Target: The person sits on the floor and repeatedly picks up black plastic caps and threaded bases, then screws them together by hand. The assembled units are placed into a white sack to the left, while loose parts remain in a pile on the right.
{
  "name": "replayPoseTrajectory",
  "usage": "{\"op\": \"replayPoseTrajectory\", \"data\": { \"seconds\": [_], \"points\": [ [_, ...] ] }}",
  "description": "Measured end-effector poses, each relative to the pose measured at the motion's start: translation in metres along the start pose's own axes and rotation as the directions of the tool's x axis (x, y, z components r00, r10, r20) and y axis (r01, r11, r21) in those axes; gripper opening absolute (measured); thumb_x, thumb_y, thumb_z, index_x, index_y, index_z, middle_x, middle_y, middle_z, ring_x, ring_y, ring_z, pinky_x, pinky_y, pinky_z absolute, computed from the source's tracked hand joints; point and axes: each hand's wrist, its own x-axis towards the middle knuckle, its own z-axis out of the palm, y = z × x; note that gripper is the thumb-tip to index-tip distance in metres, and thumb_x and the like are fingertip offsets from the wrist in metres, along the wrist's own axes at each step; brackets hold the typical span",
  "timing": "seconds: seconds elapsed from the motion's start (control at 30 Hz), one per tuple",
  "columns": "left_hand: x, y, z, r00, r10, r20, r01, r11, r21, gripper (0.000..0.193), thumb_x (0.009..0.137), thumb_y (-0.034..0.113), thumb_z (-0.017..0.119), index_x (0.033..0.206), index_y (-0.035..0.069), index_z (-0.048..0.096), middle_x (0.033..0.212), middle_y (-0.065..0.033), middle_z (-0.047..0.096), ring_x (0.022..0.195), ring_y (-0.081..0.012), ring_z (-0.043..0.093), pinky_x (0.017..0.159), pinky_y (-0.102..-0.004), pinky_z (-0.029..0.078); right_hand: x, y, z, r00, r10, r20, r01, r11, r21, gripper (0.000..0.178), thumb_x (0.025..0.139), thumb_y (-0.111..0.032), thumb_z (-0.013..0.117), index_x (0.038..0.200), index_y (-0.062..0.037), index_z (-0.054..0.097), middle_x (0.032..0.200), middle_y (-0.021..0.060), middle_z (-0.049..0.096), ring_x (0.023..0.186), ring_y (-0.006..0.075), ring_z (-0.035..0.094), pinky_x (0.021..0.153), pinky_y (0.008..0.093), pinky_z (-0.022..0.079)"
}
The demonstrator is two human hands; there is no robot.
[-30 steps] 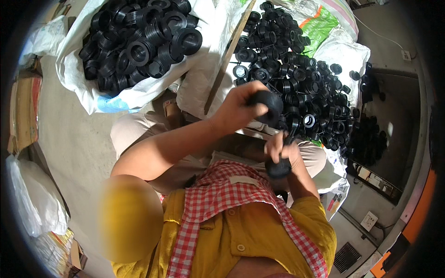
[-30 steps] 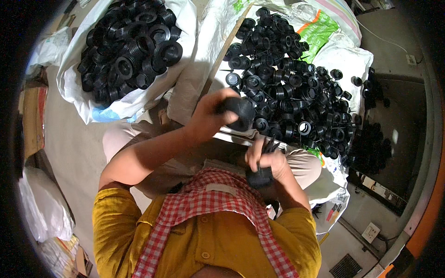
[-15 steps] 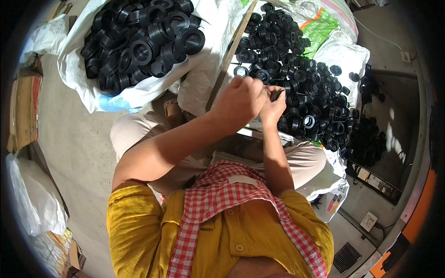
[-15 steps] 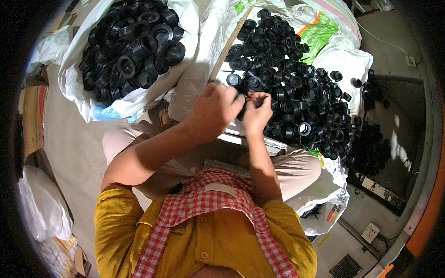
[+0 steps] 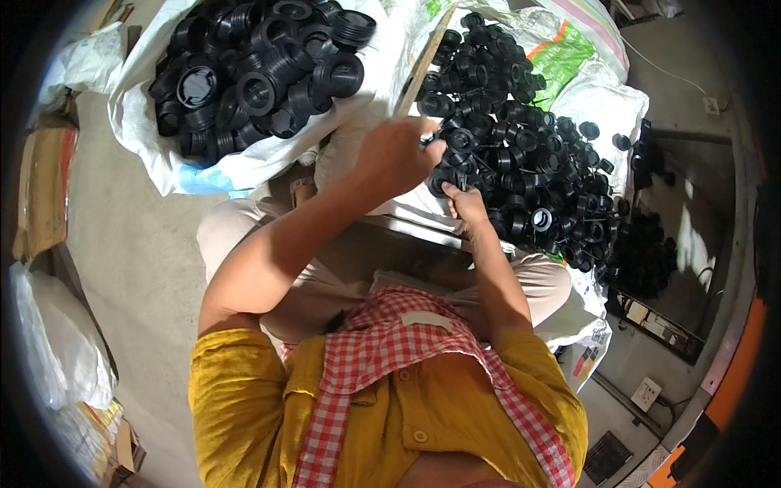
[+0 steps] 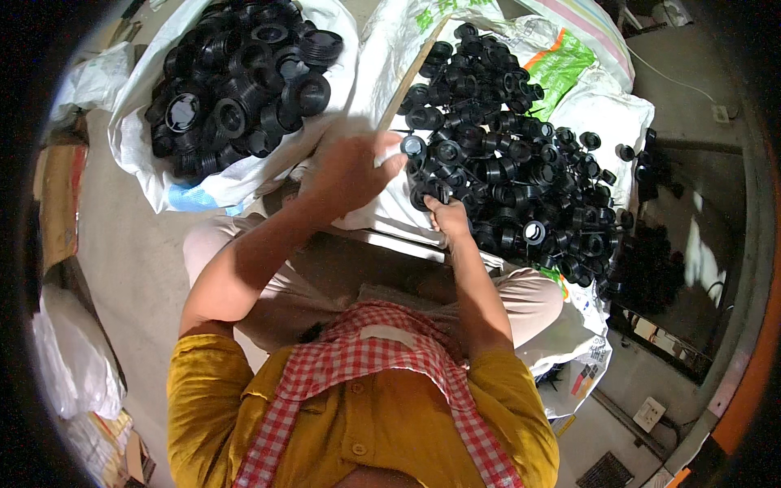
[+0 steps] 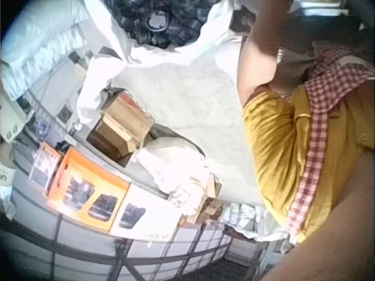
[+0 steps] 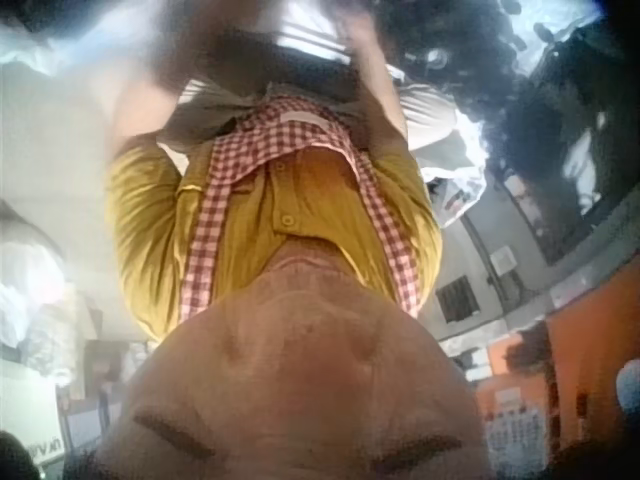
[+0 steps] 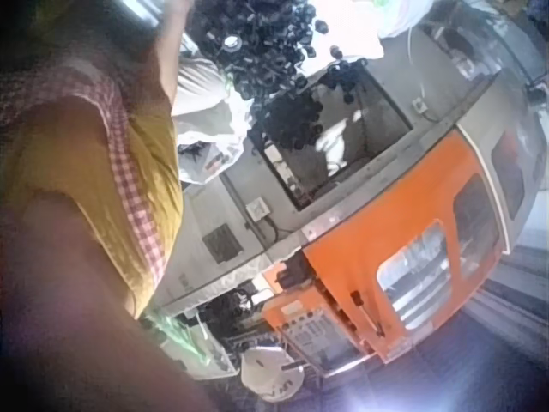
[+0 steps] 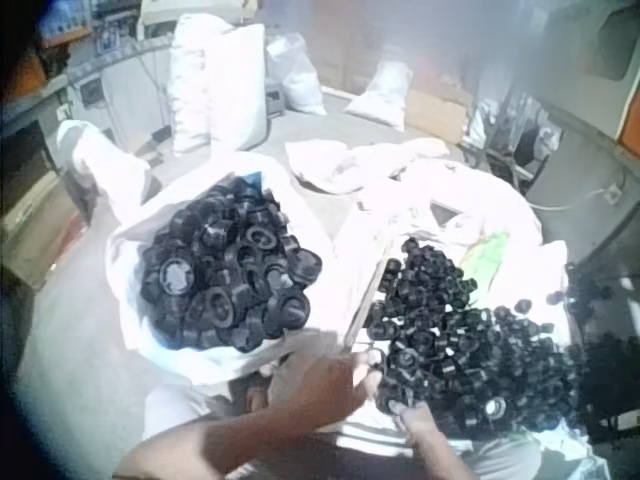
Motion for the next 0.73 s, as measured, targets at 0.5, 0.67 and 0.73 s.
{"op": "replayPoseTrajectory", "data": {
  "seconds": [0.5,0.67,0.73],
  "points": [
    [-0.020,-0.031,0.051,0.635,0.128,0.761,0.167,0.940,-0.298,0.034,0.071,0.020,0.069,0.098,-0.002,0.066,0.081,-0.0110,0.066,0.074,-0.0172,0.062,0.070,-0.0322,0.049,-0.126,-0.042,-0.031,0.569,-0.822,0.013,0.687,0.467,-0.557,0.063,0.063,-0.012,0.083,0.120,-0.0053,0.059,0.076,0.0093,0.059,0.065,0.0191,0.056,0.062,0.0286,0.049],
    [-0.026,-0.023,0.056,0.477,0.177,0.861,0.290,0.893,-0.345,0.043,0.065,0.014,0.065,0.106,0.000,0.063,0.093,-0.0104,0.067,0.086,-0.0178,0.061,0.081,-0.0273,0.045,-0.141,-0.073,-0.029,0.250,-0.726,0.641,0.907,-0.057,-0.418,0.031,0.059,-0.003,0.073,0.088,-0.0117,0.068,0.083,0.0032,0.060,0.077,0.0219,0.061,0.067,0.0340,0.050],
    [-0.033,-0.029,0.060,0.577,0.220,0.787,0.411,0.754,-0.512,0.050,0.065,0.014,0.065,0.113,0.004,0.061,0.100,-0.0094,0.066,0.091,-0.0183,0.060,0.085,-0.0262,0.043,-0.141,-0.077,-0.028,0.223,-0.709,0.669,0.895,-0.124,-0.429,0.023,0.061,-0.005,0.071,0.083,-0.0117,0.065,0.086,0.0020,0.060,0.078,0.0202,0.061,0.068,0.0329,0.049]
  ]
}}
